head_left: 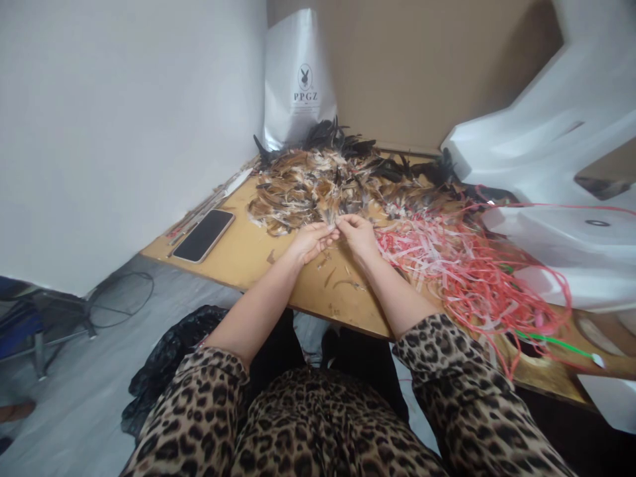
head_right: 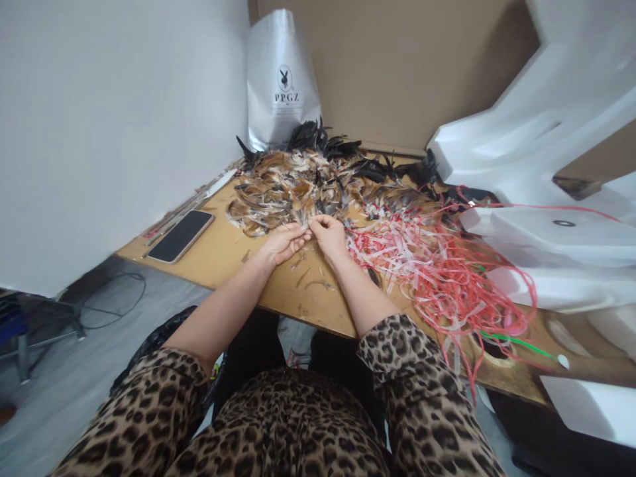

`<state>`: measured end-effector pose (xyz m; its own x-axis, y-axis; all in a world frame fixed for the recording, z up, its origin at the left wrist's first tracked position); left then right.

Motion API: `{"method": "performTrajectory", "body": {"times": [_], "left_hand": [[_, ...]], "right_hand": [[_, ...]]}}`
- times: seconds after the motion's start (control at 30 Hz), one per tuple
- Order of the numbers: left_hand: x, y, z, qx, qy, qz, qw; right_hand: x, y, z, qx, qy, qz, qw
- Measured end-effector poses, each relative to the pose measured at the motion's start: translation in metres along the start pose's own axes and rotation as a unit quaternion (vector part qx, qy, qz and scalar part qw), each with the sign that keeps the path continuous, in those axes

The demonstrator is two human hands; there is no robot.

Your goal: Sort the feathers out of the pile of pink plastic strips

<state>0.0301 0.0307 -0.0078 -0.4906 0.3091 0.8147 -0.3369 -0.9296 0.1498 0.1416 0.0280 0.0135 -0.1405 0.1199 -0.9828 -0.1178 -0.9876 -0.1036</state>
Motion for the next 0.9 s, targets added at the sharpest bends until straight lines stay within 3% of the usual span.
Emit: {"method": "performTrajectory", "body": {"times": [0.3,0.57,0.77,0.9], "left_hand": [[0.003,0.003,0.001,0.009,-0.084,0.026,0.996],[0.002,0.002,0.002,0.046,-0.148,0.057,0.986],[0.005,0.002,0.000,0.060,-0.166,0.069,0.982],[0.006,0.000,-0.003,0.069,-0.141,0.064,0.985]], "right_hand": [[0.005,-0.002,-0.001,-0.060,-0.035,0.068,0.995],[0.004,0.000,-0.001,-0.011,-0.027,0.035,0.999],[0.008,0.000,0.002,-0.018,-0.042,0.057,0.997],[0.001,-0.009,-0.010,0.011,-0.040,0.056,0.998]]}}
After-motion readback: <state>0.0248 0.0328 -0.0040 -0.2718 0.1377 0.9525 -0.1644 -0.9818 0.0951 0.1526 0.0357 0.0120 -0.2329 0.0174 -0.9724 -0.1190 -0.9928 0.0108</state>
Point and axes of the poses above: each hand's wrist, its own y-axis away from the middle knuckle, its own z-axis out of the palm, x = y × z, the point moved 5 cm from there along -y, towards the middle knuckle, and after that the axes turned 1 degree about x, right-handed, at the moved point
